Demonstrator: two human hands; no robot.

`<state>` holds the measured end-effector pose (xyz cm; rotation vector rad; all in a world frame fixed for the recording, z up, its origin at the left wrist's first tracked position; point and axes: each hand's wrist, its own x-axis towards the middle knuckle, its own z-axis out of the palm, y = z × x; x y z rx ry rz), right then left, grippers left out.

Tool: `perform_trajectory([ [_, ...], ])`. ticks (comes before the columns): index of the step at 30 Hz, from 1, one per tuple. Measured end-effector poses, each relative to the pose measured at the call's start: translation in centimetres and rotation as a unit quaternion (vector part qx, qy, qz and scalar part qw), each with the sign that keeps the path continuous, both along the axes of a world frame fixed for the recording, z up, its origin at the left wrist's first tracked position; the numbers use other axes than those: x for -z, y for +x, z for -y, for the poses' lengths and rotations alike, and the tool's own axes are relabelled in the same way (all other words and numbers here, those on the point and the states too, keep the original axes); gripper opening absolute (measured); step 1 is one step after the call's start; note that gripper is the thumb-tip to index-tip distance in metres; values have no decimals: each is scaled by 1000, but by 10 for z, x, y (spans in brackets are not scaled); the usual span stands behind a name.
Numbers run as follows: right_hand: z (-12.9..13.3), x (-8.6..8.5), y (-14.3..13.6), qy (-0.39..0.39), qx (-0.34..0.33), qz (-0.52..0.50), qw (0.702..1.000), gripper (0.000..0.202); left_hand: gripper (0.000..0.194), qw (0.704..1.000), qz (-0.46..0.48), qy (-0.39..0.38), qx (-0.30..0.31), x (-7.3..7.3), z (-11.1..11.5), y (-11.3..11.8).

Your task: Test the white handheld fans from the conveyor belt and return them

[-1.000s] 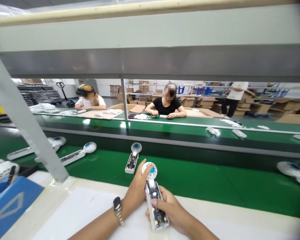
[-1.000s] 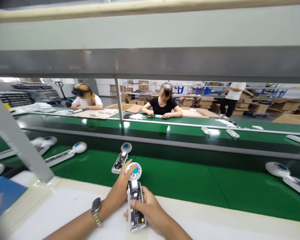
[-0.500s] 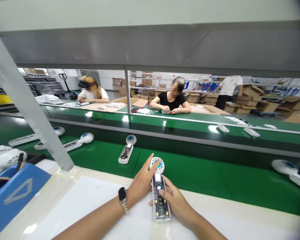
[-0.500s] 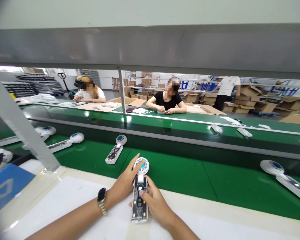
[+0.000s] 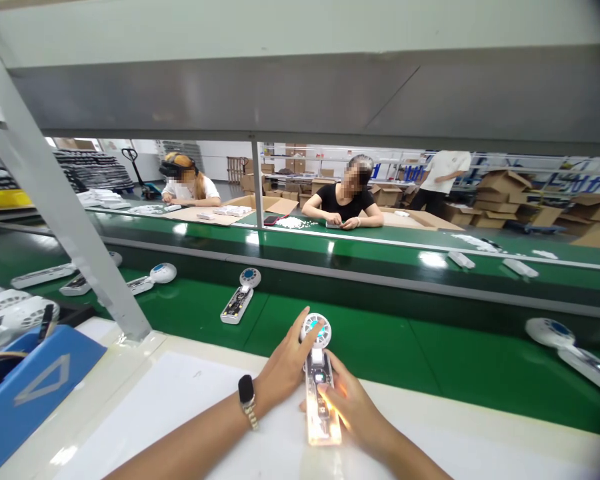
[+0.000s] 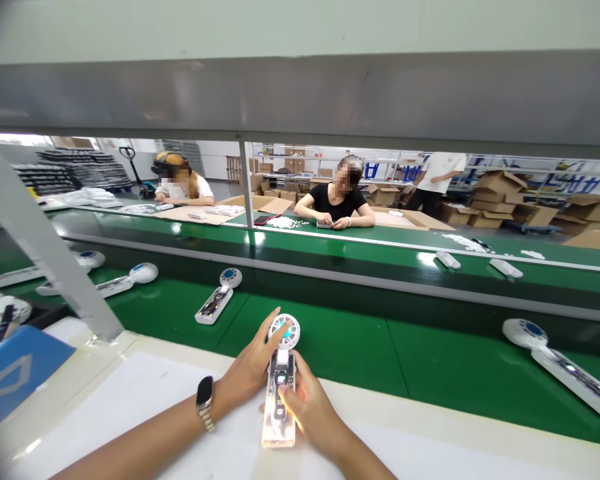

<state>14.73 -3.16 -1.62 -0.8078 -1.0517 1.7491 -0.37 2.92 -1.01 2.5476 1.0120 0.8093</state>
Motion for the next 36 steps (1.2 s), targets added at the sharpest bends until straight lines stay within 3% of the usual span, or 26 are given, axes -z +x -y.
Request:
perform_trajectory([
  [7,-2,7,-1,29,7,-10,999,64,69,1000,-5,-4,-6,-3,0,0],
  [21,-2,5,-1,19,11,-5,1000,67,80,999,2,23,-27,4,-2,2],
  [36,1,6,2,48,-11,-20,999,73,85,1000,-20,10,-17,0,-2,2],
])
